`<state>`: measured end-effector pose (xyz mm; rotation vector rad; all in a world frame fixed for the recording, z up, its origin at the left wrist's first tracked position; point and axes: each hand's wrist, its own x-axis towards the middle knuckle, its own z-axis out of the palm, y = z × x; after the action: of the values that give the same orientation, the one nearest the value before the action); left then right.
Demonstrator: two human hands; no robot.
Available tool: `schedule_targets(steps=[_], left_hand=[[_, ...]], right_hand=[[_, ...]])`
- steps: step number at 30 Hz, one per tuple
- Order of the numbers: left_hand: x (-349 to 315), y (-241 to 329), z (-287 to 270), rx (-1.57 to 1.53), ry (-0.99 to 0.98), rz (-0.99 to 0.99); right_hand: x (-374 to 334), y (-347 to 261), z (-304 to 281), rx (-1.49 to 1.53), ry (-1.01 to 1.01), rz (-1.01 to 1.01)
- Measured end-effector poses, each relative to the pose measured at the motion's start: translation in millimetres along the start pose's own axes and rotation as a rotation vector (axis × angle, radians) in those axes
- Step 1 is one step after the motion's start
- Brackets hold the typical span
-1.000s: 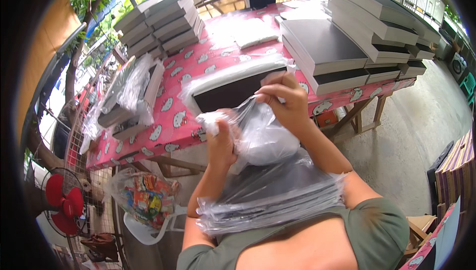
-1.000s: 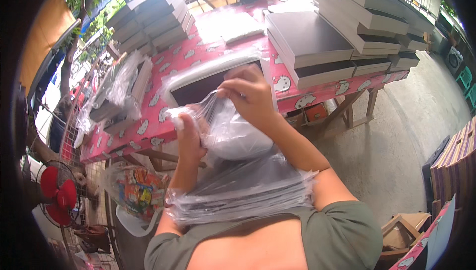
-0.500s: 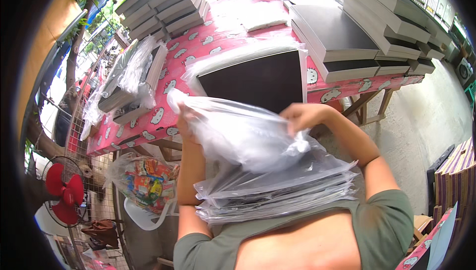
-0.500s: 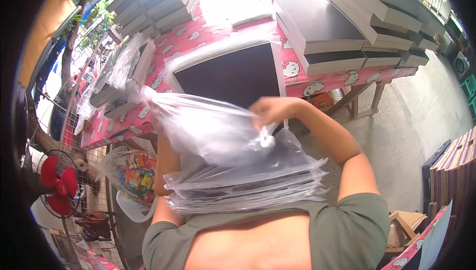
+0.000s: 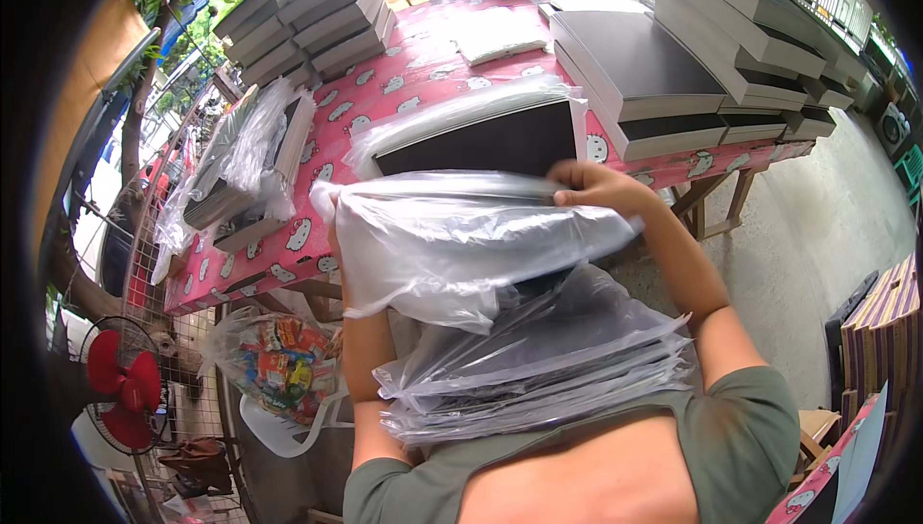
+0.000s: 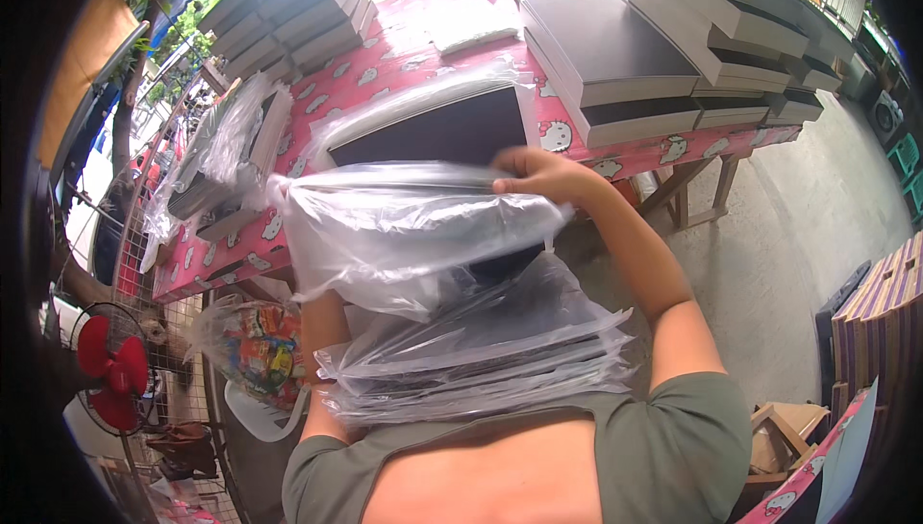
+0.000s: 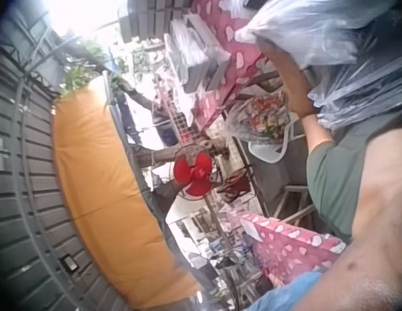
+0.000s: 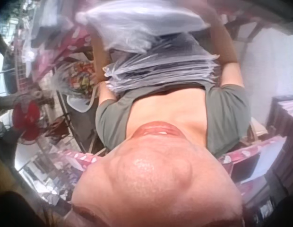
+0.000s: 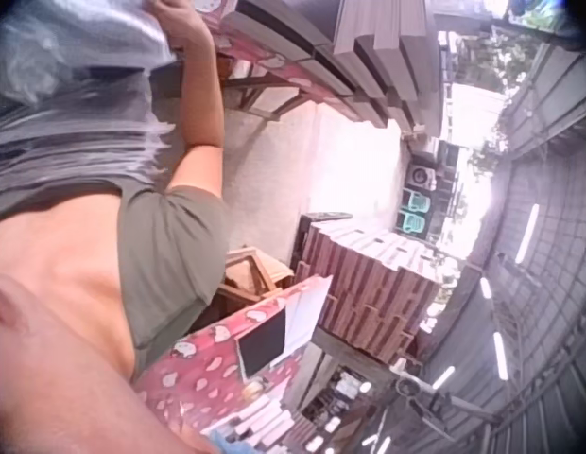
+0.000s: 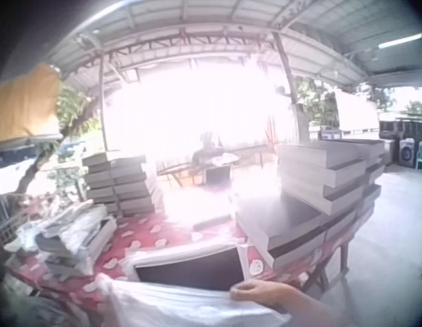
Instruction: The person places books into plastic sleeves and stacks the items on a table.
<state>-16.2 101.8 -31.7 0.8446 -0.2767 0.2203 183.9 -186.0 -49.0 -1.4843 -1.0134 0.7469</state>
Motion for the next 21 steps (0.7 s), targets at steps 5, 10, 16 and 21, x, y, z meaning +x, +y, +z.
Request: schedule_targets(steps=[5,10,16,21], left_hand=[[9,-5,15,0.331,0.252,0.058],[-34,17,44,0.84,0.478,0.161],[-29,1,47,0.409,0.691,0.281],[-83,-17,-3,-0.028,0.632,-0.22]], right_hand=[[9,-50,9,-0.656,0.615,-0.166],[-38,-65,23,-0.948,0.721,-0.554],[-33,-56,1,0.718,0.177,0.123],[-37,5,30,0.468,0.631,-0.172]])
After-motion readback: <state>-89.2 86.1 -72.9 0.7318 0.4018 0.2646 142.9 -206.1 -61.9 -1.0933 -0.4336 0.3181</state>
